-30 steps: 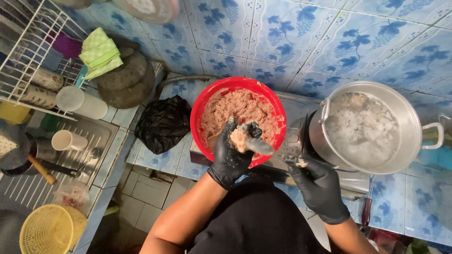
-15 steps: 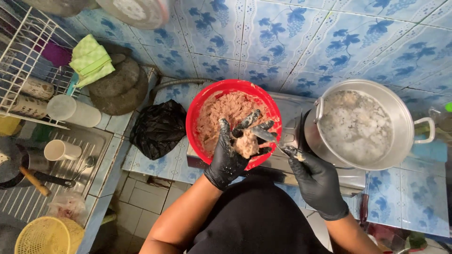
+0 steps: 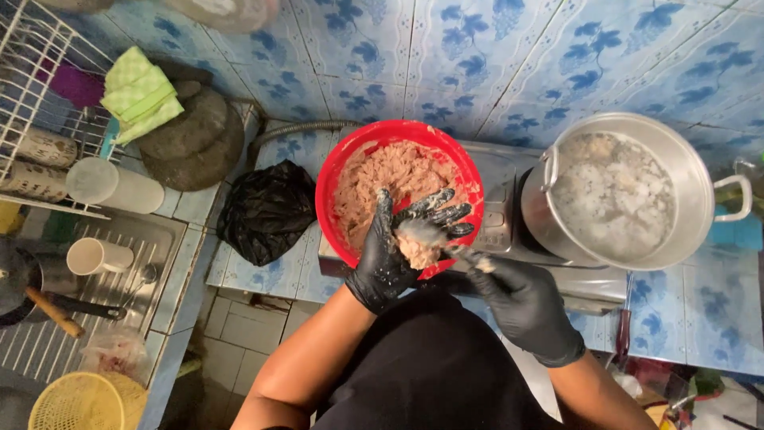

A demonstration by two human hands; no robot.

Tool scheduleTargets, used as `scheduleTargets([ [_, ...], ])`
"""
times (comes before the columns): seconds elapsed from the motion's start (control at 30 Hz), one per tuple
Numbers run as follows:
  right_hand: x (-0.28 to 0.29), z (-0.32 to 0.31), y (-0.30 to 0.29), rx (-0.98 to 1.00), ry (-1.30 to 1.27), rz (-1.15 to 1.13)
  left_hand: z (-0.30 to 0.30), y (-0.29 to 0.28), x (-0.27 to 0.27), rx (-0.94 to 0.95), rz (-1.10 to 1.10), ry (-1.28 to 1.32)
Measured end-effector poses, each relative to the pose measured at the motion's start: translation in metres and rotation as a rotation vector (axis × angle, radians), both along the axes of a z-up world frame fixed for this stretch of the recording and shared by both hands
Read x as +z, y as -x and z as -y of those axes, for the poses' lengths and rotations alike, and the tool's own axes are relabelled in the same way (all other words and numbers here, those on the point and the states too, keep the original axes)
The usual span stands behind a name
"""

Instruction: Forming meatballs from a meat mixture using a spoon and hand, then dropping them into a pot of boiling water.

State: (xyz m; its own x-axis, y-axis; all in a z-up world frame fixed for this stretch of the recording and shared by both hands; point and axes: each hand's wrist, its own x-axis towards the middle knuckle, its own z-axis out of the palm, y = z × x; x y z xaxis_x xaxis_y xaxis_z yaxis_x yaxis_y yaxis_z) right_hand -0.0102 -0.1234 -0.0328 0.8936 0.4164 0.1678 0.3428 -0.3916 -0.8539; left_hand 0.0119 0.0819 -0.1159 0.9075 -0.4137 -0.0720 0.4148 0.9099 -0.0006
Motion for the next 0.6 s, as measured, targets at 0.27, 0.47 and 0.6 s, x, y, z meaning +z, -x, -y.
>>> scheduleTargets([
  [0.27,-0.013,-0.001,0.007,-0.145,0.026,0.053,-0.013,0.003,0.038,0.111,0.042,0.09],
  [0.47,-0.025,-0.02,0.019,-0.152,0.293,0.137,-0.017,0.001,0.049,0.267,0.025,0.081],
  [0.6,-0.022,-0.035,0.021,-0.065,0.031,-0.18,-0.013,-0.007,0.053,0.357,0.069,-0.089],
])
